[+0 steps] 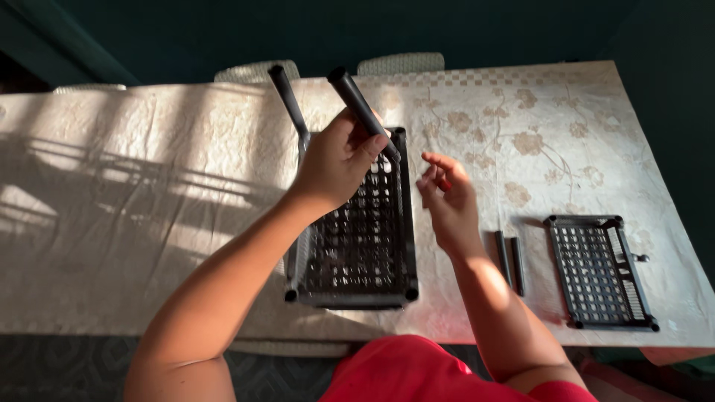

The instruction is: The person assembles black plastic baskets by inserting cylindrical rods into corner holes and securing them with small caps. They handle multiple baskets, aligning parts and pressing components together to form a complete basket structure.

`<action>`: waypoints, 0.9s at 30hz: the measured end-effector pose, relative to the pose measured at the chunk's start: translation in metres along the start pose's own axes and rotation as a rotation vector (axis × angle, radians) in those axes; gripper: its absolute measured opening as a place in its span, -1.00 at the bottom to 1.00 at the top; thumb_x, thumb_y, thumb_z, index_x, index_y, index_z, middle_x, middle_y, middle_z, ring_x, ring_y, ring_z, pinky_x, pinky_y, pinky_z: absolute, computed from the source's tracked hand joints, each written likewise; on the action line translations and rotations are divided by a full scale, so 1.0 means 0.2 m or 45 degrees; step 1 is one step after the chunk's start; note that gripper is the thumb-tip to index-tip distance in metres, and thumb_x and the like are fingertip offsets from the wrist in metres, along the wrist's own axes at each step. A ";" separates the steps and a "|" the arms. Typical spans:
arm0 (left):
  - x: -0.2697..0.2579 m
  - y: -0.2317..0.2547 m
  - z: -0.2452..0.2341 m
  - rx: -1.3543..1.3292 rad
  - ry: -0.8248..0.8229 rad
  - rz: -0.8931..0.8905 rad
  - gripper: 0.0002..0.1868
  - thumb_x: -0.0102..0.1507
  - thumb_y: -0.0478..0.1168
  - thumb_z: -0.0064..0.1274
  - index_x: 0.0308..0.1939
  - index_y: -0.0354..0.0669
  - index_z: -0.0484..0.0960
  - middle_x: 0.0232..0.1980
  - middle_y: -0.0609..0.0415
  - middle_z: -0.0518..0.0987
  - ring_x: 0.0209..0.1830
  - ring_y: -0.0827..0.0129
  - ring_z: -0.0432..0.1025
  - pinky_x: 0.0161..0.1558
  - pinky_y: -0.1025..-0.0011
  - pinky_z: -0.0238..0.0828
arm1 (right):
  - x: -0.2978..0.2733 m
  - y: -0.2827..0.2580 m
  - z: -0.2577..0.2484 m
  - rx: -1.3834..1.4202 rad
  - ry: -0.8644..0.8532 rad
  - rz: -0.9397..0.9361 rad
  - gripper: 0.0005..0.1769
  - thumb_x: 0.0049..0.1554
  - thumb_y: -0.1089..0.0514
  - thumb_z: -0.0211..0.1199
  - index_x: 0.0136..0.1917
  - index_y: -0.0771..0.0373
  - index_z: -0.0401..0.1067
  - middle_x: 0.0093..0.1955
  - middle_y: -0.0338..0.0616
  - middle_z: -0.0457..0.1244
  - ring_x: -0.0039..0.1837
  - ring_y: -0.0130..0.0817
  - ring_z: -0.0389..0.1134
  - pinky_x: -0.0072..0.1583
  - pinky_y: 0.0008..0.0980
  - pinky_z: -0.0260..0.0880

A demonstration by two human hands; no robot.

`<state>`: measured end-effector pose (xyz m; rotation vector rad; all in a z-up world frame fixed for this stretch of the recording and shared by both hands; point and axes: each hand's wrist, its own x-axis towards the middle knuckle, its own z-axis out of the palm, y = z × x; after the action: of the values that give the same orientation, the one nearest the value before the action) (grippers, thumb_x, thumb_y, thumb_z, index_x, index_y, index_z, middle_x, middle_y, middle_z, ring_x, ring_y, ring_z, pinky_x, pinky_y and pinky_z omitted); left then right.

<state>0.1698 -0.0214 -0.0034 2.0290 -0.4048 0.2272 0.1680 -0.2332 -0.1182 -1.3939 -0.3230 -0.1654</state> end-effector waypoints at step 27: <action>0.27 -0.16 0.13 0.106 -0.044 0.357 -0.87 0.37 -0.28 0.09 -0.08 -0.27 0.53 -0.23 -0.08 0.63 -0.32 0.18 0.59 -0.30 0.30 0.49 | -0.10 0.01 0.09 0.263 -0.185 0.376 -0.04 0.12 0.15 0.31 0.67 0.27 -0.08 0.11 -0.16 0.22 0.14 -0.37 0.34 0.19 -0.35 0.37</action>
<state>0.2323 -0.0399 -0.0245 2.0557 -0.7136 0.3865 0.1472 -0.2176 -0.1235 -1.2348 -0.2432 0.2079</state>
